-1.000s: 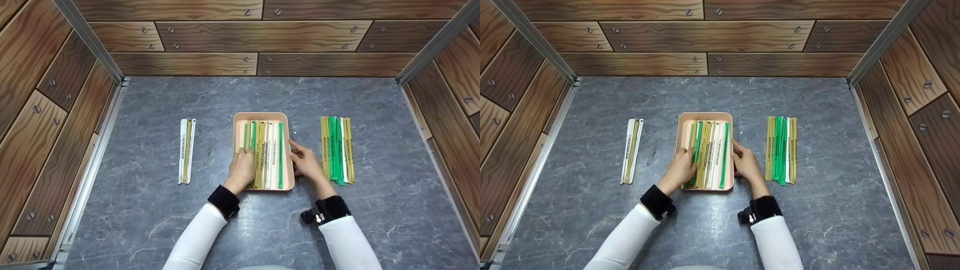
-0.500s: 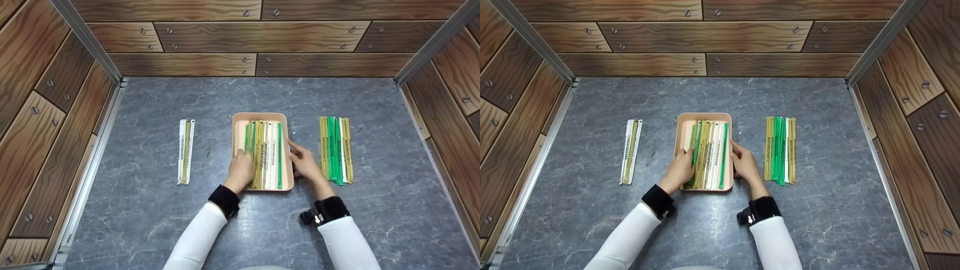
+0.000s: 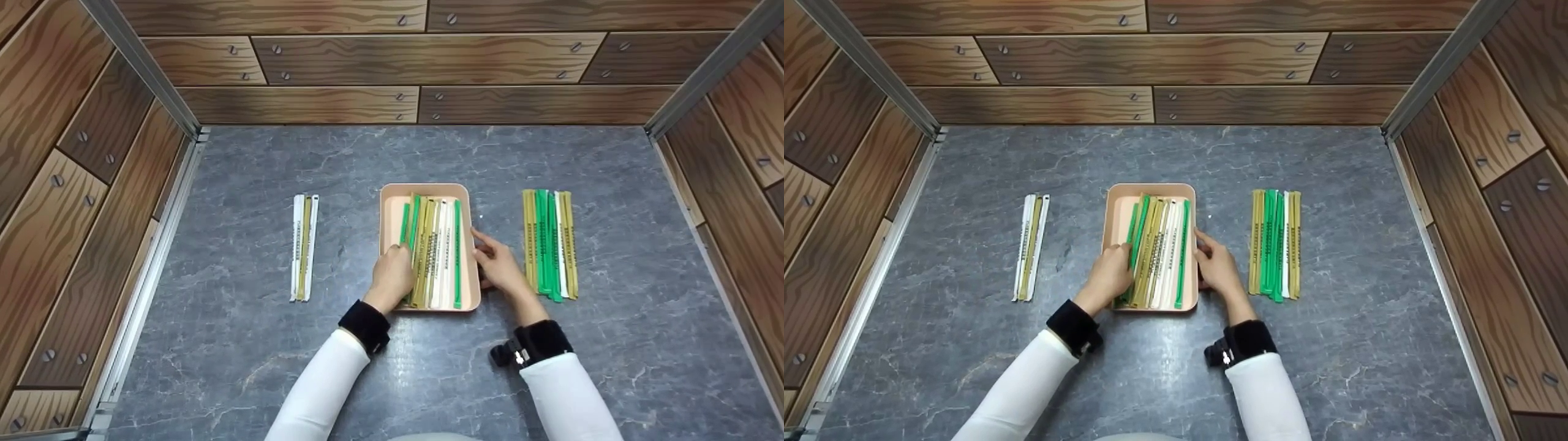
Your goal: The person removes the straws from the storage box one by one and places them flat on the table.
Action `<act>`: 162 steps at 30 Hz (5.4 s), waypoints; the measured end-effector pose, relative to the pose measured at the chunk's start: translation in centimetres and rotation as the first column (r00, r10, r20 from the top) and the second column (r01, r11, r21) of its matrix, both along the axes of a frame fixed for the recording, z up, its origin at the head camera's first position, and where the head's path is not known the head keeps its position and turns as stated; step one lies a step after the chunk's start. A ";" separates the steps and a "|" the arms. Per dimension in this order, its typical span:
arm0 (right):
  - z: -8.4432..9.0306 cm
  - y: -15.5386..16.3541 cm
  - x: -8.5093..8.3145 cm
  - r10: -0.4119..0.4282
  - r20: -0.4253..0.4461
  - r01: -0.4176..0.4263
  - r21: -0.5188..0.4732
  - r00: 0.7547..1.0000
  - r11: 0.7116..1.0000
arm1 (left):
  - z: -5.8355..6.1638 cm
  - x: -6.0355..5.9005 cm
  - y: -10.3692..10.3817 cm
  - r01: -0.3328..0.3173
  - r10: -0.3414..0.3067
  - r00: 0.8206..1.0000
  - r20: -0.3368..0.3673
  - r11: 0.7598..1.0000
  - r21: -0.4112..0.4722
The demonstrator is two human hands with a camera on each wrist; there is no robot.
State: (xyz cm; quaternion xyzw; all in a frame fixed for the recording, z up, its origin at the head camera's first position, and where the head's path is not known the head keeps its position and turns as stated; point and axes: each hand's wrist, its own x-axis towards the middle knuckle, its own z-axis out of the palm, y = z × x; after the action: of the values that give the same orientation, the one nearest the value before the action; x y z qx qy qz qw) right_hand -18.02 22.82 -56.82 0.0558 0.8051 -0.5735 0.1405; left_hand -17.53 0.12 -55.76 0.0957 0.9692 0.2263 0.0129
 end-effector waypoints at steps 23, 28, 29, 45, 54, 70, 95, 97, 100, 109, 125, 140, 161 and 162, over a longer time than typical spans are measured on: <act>-0.1 0.0 -0.1 -0.002 0.011 0.002 -0.013 1.000 1.000 | 1.3 0.2 -0.4 -0.010 0.001 0.996 0.084 0.994 0.104; -0.2 0.0 -0.2 -0.001 0.025 0.001 -0.005 1.000 1.000 | 2.3 0.6 -1.2 -0.013 0.003 0.997 0.080 0.992 0.125; -0.2 0.0 -0.1 0.002 0.027 -0.002 -0.006 1.000 1.000 | 2.5 0.6 -1.4 -0.019 0.009 0.997 0.079 0.991 0.130; -0.2 -0.1 0.0 0.005 0.025 -0.005 -0.005 1.000 1.000 | 3.6 1.4 -7.9 -0.190 0.163 0.981 0.101 0.902 0.388; -0.2 0.0 -0.1 0.005 0.015 -0.005 -0.008 1.000 1.000 | 3.0 0.0 -13.1 -0.308 0.315 0.949 0.026 0.901 0.304; -0.2 0.0 -0.1 -0.009 0.035 0.010 -0.040 0.999 0.999 | 1.0 -1.1 -17.7 -0.480 0.459 0.873 0.166 0.869 0.120; -0.2 0.1 -0.1 0.007 0.014 -0.007 -0.009 1.000 1.000 | 3.8 0.2 -12.6 -0.294 0.309 0.943 -0.120 0.947 0.129; -0.2 0.1 -0.1 0.009 0.016 -0.009 -0.011 1.000 1.000 | 4.1 0.5 -11.0 -0.195 0.217 0.969 -0.121 0.966 0.170; -0.3 0.0 -0.1 0.011 0.019 -0.011 -0.021 1.000 1.000 | 4.3 0.8 -8.3 -0.074 0.094 0.992 -0.082 0.973 0.220; -0.3 0.1 -0.1 0.014 -0.010 -0.015 -0.036 1.000 0.999 | 2.9 1.5 -1.8 0.021 -0.047 0.994 0.097 0.967 0.255; -0.4 0.0 0.1 0.003 0.006 -0.002 -0.044 1.000 0.999 | 0.6 0.8 0.4 0.093 -0.089 0.994 0.068 0.994 -0.060; -0.5 0.1 0.0 0.010 -0.020 -0.010 -0.036 1.000 0.999 | -0.1 0.1 0.0 0.076 -0.073 0.993 0.089 0.997 -0.022; -0.4 0.1 -0.1 0.010 -0.012 -0.011 -0.037 1.000 0.999 | 2.4 0.7 -1.9 -0.033 0.035 0.999 -0.013 0.996 0.086; -0.4 0.1 -0.1 0.007 -0.009 -0.007 -0.040 1.000 0.999 | 2.5 0.8 -2.0 -0.046 0.048 0.999 -0.017 0.995 0.083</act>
State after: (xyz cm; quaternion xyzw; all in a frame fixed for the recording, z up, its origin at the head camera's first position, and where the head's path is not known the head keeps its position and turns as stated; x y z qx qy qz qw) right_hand -18.12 22.96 -57.17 0.0476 0.7944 -0.5891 0.1400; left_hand -16.71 -1.88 -53.25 0.0753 0.9611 0.2656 -0.0055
